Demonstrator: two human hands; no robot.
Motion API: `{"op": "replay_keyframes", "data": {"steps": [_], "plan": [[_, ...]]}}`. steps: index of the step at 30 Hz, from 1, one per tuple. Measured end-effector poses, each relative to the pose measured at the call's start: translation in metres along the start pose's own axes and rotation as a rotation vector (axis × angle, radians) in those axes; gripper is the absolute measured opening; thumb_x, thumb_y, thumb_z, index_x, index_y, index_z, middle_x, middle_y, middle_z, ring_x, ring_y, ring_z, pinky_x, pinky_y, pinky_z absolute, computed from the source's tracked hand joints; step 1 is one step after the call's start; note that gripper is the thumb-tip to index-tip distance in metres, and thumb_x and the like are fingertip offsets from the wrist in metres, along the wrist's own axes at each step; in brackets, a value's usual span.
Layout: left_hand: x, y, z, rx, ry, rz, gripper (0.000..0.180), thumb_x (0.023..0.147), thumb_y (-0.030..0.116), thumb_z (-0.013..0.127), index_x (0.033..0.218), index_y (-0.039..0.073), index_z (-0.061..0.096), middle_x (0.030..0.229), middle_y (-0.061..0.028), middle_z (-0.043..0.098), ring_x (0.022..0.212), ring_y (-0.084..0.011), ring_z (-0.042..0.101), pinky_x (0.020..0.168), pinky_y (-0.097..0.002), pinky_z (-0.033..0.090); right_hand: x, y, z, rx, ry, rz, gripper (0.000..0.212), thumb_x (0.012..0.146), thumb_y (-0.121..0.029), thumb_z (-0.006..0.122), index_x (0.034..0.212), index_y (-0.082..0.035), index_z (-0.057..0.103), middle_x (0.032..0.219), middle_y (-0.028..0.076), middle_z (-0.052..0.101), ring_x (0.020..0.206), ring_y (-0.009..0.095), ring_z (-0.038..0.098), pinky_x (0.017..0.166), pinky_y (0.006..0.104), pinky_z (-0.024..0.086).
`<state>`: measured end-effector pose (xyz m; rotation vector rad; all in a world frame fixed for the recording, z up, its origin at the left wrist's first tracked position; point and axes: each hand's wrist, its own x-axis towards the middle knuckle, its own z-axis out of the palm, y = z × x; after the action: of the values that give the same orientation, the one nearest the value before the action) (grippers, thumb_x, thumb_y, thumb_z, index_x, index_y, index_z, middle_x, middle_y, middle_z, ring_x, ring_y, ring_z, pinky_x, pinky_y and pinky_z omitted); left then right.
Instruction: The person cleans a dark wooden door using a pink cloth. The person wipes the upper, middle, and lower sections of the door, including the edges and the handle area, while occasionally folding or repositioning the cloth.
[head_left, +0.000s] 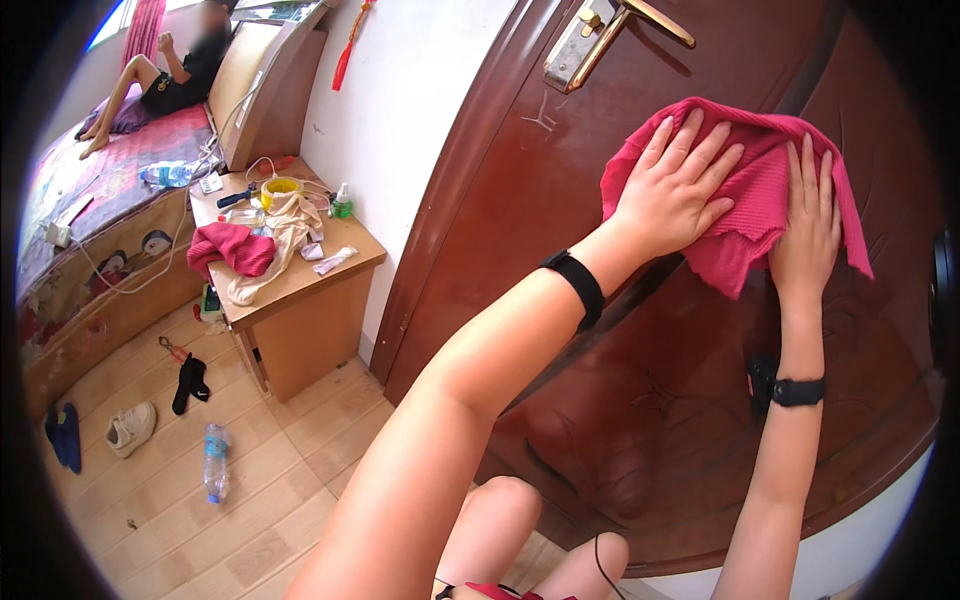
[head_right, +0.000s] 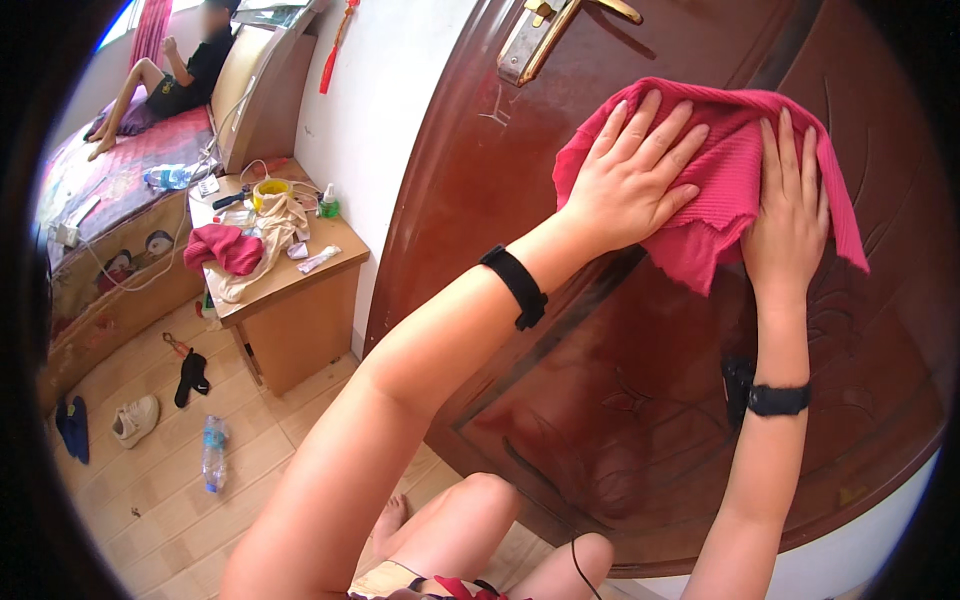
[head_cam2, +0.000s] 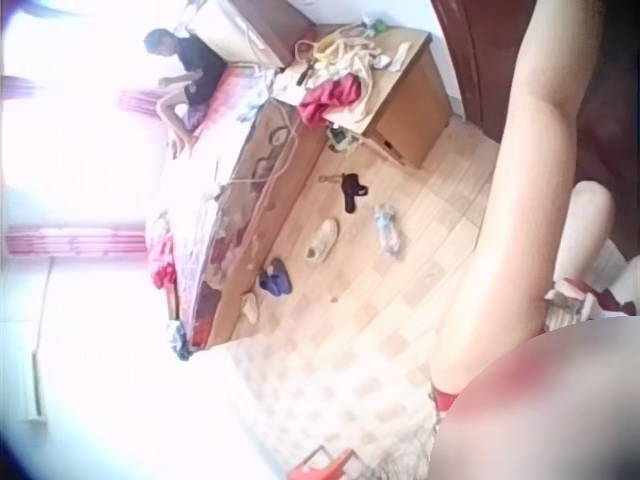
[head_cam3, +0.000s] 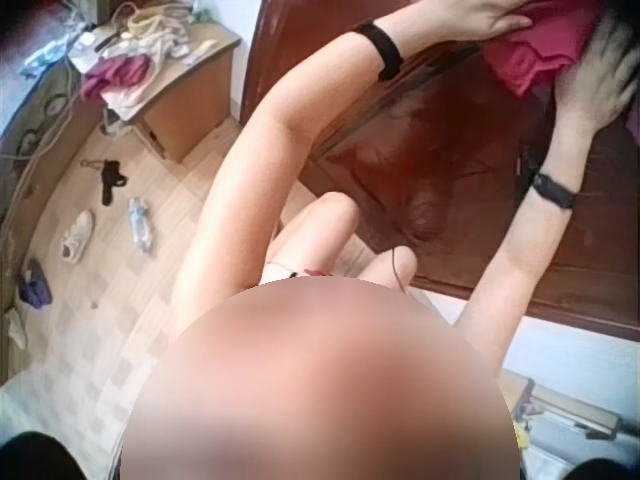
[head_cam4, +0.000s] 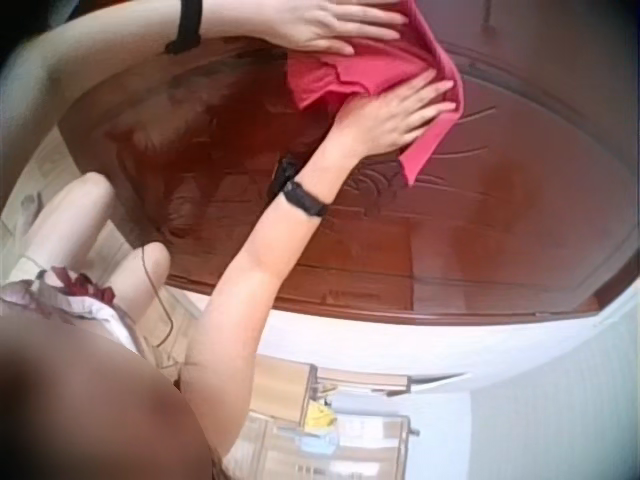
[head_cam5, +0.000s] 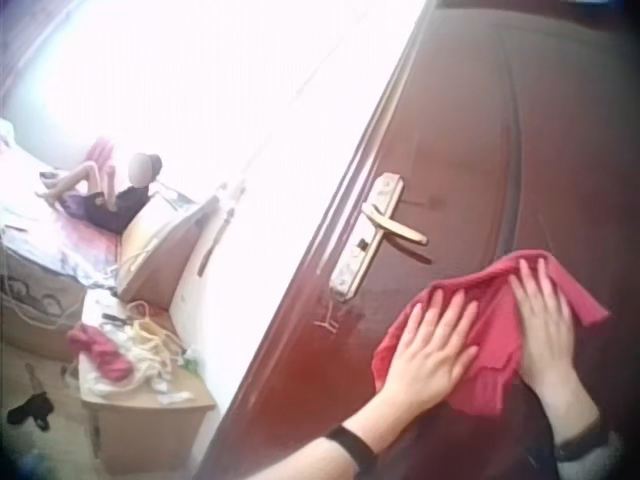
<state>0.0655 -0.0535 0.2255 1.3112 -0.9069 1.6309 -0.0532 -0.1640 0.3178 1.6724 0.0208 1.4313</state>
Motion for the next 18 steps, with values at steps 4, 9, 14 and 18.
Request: {"op": "replay_keyframes", "data": {"steps": [4, 9, 14, 18], "plan": [[0.002, -0.014, -0.007, 0.033, 0.025, 0.043, 0.049, 0.085, 0.035, 0.053, 0.129, 0.015, 0.048, 0.136, -0.0074, 0.043, 0.13, -0.0275, 0.033, 0.109, -0.0444, 0.019, 0.003, -0.002, 0.008, 0.328, 0.08, -0.032, 0.053, 0.084, -0.004, 0.049, 0.136, -0.013, 0.038, 0.145, 0.004, 0.03, 0.135, 0.029, 0.024, 0.107, 0.04, 0.028], [-0.016, -0.046, -0.021, 0.098, 0.012, -0.115, 0.049, 0.086, 0.029, 0.051, 0.133, 0.014, 0.043, 0.136, -0.0076, 0.041, 0.129, -0.0268, 0.034, 0.109, -0.0435, 0.019, 0.022, -0.036, 0.033, 0.571, 0.101, -0.141, 0.05, 0.086, -0.01, 0.052, 0.134, -0.009, 0.04, 0.144, 0.008, 0.031, 0.135, 0.03, 0.023, 0.109, 0.0405, 0.025], [-0.05, -0.082, -0.043, 0.222, -0.048, -0.246, 0.06, 0.084, 0.029, 0.049, 0.138, 0.009, 0.033, 0.145, -0.0104, 0.028, 0.136, -0.0306, 0.02, 0.11, -0.046, 0.014, 0.015, -0.109, 0.035, 0.767, 0.0, -0.131, 0.051, 0.087, -0.023, 0.053, 0.135, -0.014, 0.04, 0.145, 0.004, 0.03, 0.135, 0.025, 0.024, 0.109, 0.0393, 0.025], [-0.032, -0.069, -0.038, 0.386, -0.192, -0.09, 0.065, 0.083, 0.034, 0.047, 0.139, 0.005, 0.029, 0.147, -0.0166, 0.022, 0.137, -0.0329, 0.015, 0.111, -0.0456, 0.013, 0.018, -0.086, 0.039, 0.698, -0.096, -0.248, 0.051, 0.087, -0.024, 0.053, 0.135, -0.012, 0.039, 0.146, 0.003, 0.028, 0.136, 0.022, 0.023, 0.11, 0.0373, 0.024]]}}
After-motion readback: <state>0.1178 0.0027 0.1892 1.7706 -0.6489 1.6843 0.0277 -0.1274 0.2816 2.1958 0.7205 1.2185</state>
